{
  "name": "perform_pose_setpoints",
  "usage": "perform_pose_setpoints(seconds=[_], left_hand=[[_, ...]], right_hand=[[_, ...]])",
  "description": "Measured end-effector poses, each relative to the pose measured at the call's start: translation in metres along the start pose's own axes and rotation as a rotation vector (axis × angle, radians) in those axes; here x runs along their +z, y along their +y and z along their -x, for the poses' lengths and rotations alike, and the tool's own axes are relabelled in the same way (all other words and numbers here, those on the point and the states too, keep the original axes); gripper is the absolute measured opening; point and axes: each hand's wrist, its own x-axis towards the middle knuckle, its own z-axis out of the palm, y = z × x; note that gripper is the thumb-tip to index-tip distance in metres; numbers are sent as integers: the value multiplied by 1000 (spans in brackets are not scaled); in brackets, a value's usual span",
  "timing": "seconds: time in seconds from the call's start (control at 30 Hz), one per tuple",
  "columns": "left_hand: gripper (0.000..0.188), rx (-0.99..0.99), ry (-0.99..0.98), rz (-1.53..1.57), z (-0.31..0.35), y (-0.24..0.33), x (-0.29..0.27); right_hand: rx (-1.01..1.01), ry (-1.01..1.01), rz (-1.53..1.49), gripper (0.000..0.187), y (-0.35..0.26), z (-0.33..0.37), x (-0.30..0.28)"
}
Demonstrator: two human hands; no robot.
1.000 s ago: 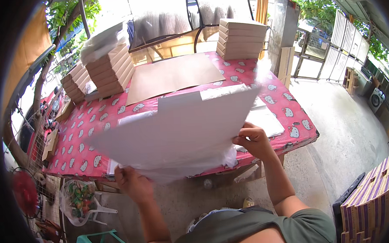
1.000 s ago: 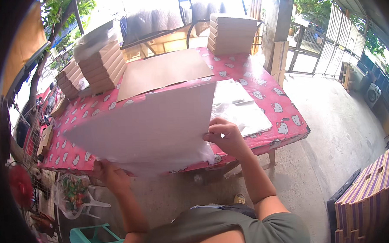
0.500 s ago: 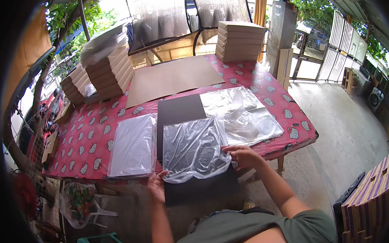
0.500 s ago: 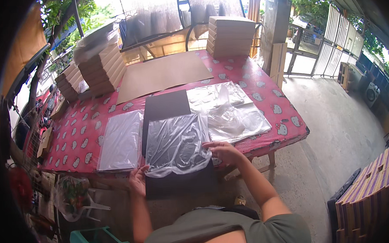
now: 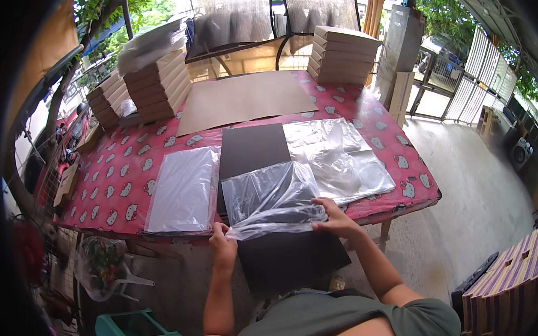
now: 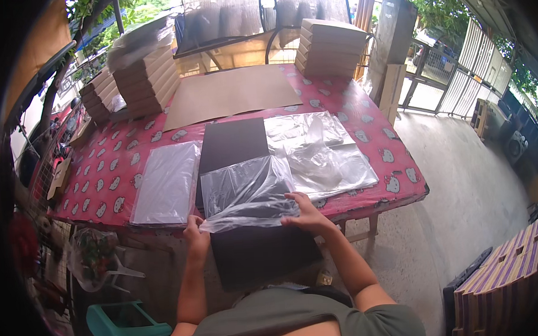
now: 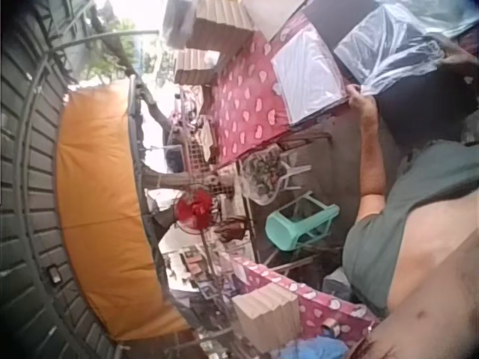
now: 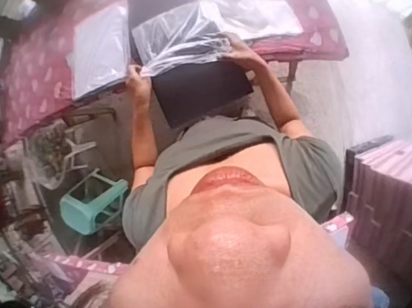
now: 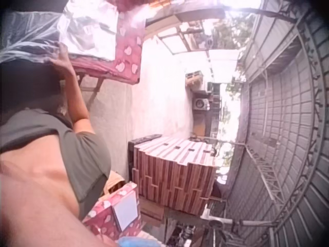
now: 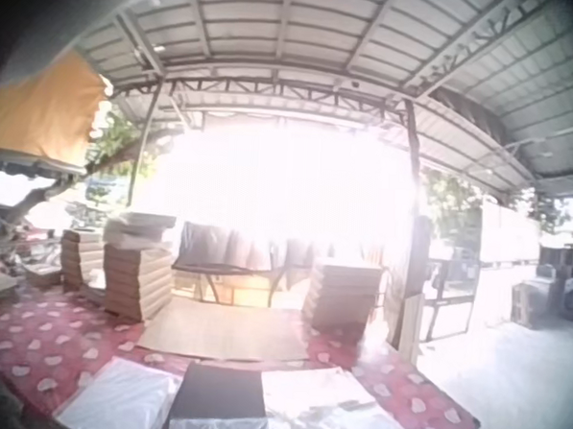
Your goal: The person wraps individual illustration boards in plastic sleeves and places them into a cardboard shipping box.
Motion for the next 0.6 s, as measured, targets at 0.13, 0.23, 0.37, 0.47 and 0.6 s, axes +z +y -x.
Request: perform_pose_setpoints(seconds=[0.13,0.23,0.37,0.47,0.6], left_hand=[[11,1,-10,-72,10,11,-9],[9,76,43,-54,18,0,-11],[11,35,41,36,41,-8,-19],[23,-11,-10,101,80,-12,-33],[32,104,111,92,126,-16,-34]], right_hand=[[74,-33,258,96,-29,16,13],[113,163,285,66,-18,16,22],[59,289,303,49,-4,37,24],[12,171,451,52,-10,78,32],[-99,130,454,47,-36,111,27]])
